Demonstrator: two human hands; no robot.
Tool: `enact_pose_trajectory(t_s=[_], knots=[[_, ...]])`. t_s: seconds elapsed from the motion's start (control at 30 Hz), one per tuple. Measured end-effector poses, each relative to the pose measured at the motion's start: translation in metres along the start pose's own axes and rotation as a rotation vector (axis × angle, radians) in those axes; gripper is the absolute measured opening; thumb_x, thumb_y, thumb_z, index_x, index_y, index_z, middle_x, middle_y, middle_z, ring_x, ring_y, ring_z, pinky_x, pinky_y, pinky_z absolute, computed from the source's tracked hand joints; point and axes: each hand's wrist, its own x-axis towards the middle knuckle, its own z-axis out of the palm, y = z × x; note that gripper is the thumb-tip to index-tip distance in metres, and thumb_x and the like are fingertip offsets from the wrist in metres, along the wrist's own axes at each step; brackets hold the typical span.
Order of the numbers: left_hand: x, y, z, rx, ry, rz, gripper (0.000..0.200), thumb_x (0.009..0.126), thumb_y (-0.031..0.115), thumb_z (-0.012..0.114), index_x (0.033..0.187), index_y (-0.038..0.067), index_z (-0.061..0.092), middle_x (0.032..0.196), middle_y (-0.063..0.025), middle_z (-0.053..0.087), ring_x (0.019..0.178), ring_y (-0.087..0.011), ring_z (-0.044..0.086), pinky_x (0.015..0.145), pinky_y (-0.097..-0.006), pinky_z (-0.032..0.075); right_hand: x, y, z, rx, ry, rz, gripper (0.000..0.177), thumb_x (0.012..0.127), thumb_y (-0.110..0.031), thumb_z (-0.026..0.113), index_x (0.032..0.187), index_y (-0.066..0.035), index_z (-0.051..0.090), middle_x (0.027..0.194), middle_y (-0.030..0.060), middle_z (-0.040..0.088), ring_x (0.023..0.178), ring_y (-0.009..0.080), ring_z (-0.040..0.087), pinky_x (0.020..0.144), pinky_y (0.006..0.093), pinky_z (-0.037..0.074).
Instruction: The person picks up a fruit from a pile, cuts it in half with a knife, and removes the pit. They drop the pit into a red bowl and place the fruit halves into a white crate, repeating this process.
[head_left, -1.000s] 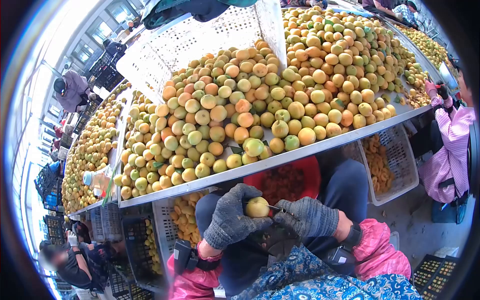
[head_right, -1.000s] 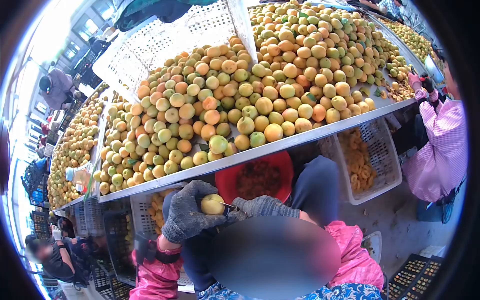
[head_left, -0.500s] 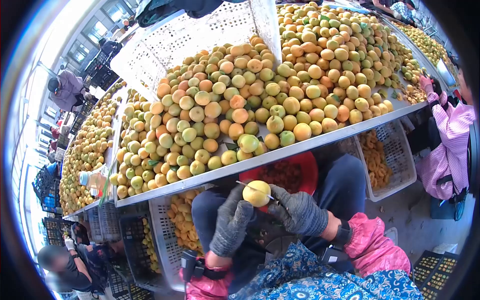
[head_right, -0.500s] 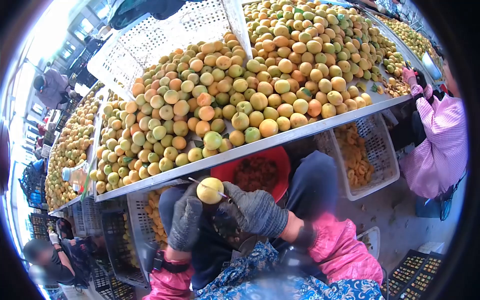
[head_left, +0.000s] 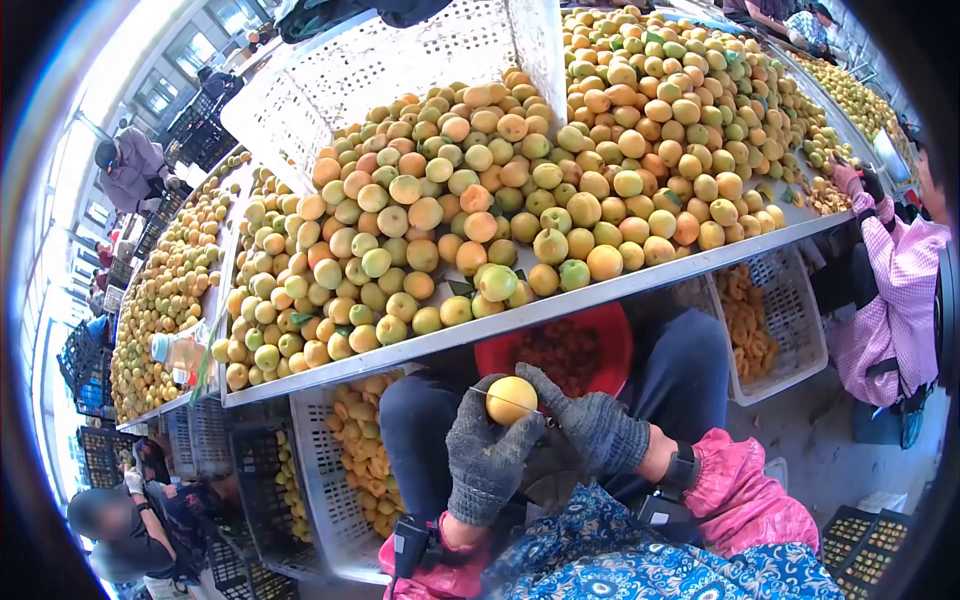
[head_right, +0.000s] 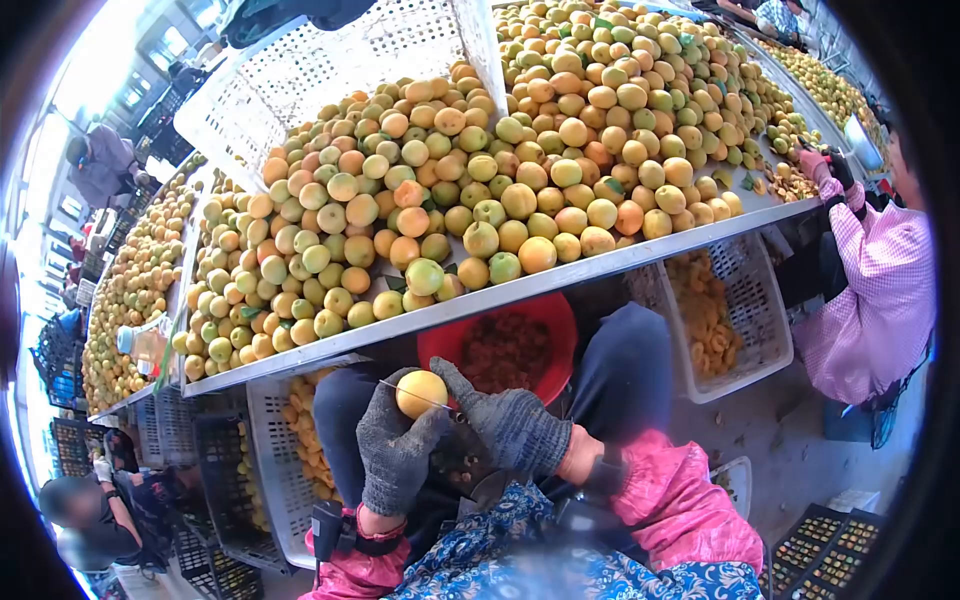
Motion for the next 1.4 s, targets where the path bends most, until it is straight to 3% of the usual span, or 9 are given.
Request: enact_pose_trajectory(t_s=[0.63,0.7,0.83,1.0,1.23,1.3,1.33,1.37,1.4], knots=[[0.004,-0.052,-0.002,-0.055,-0.222,-0.079,0.041,0.082,0.012,0.071,0.118,-0.001,0.055,0.09,-0.0102,0.068,0.08,-0.0137,0.066,0.07,-0.0278,0.054,-0.002,0.02,0.014,0.557,-0.035,0.017,0.07,0.087,-0.027,0.064,0.145,-0.01,0.029,0.094,0.0256,0.064,0.086,0.0425,0.064,0.072,0.0457,0.051],[0.007,-0.052,0.0,-0.079,-0.233,-0.116,0.041,0.082,0.012,0.071,0.118,0.0,0.055,0.092,-0.0098,0.068,0.081,-0.0126,0.065,0.07,-0.0268,0.054,0.001,0.023,0.015,0.563,-0.025,0.028,0.067,0.087,-0.019,0.063,0.145,-0.012,0.032,0.119,0.0192,0.061,0.108,0.0348,0.062,0.091,0.0382,0.049],[0.014,-0.059,0.002,-0.133,-0.155,-0.114,0.038,0.083,0.01,0.07,0.117,0.0,0.056,0.093,-0.0071,0.067,0.082,-0.0107,0.064,0.072,-0.0253,0.053,0.005,0.025,0.016,0.585,0.038,0.0,0.069,0.085,-0.019,0.068,0.144,-0.006,0.035,0.123,0.0148,0.061,0.11,0.0264,0.062,0.097,0.0361,0.046],[0.011,-0.055,-0.01,-0.38,-0.253,-0.283,0.038,0.085,0.01,0.067,0.12,0.0,0.055,0.1,-0.0062,0.063,0.087,-0.0121,0.059,0.078,-0.0259,0.051,-0.008,-0.002,-0.016,0.787,0.229,0.233,0.045,0.086,-0.021,0.07,0.127,-0.005,0.057,0.115,0.013,0.066,0.106,0.0138,0.059,0.093,0.0326,0.047],[-0.008,-0.06,-0.017,-0.452,-0.411,-0.14,0.037,0.091,0.014,0.059,0.124,-0.003,0.052,0.115,-0.0092,0.06,0.103,-0.0168,0.059,0.085,-0.0317,0.051,0.003,0.009,0.001,0.643,0.132,-0.066,0.042,0.087,-0.028,0.069,0.122,-0.007,0.06,0.099,0.0137,0.069,0.093,0.0214,0.068,0.082,0.0324,0.051],[-0.016,-0.068,-0.021,0.429,-0.388,0.116,0.029,0.095,0.019,0.055,0.114,-0.003,0.056,0.102,-0.009,0.064,0.092,-0.018,0.063,0.075,-0.0327,0.053,0.001,0.001,-0.003,0.505,0.137,-0.165,0.044,0.086,-0.031,0.069,0.124,-0.011,0.059,0.092,0.0138,0.068,0.081,0.0304,0.068,0.072,0.0361,0.053],[-0.022,-0.072,-0.012,0.626,-0.116,0.44,0.032,0.099,0.027,0.047,0.105,-0.003,0.058,0.088,-0.0085,0.065,0.078,-0.0196,0.065,0.065,-0.0323,0.053,-0.002,-0.003,-0.007,0.285,0.115,-0.193,0.046,0.084,-0.032,0.069,0.125,-0.013,0.057,0.091,0.0133,0.068,0.078,0.0323,0.067,0.068,0.0382,0.053],[-0.022,-0.065,-0.008,0.628,-0.118,0.441,0.032,0.099,0.027,0.047,0.105,-0.003,0.058,0.088,-0.0085,0.065,0.078,-0.0196,0.065,0.065,-0.0323,0.053,-0.006,-0.005,-0.008,0.064,0.093,-0.216,0.049,0.083,-0.034,0.069,0.126,-0.015,0.056,0.09,0.0128,0.068,0.075,0.0341,0.066,0.065,0.0404,0.053],[-0.021,-0.055,-0.004,-0.014,-0.126,-0.105,0.036,0.101,0.03,0.043,0.105,-0.003,0.058,0.086,-0.0079,0.065,0.077,-0.0188,0.065,0.064,-0.0317,0.053,-0.007,-0.004,-0.002,0.049,0.153,-0.249,0.053,0.08,-0.035,0.07,0.126,-0.015,0.055,0.089,0.0136,0.068,0.073,0.0351,0.066,0.061,0.0433,0.051]])
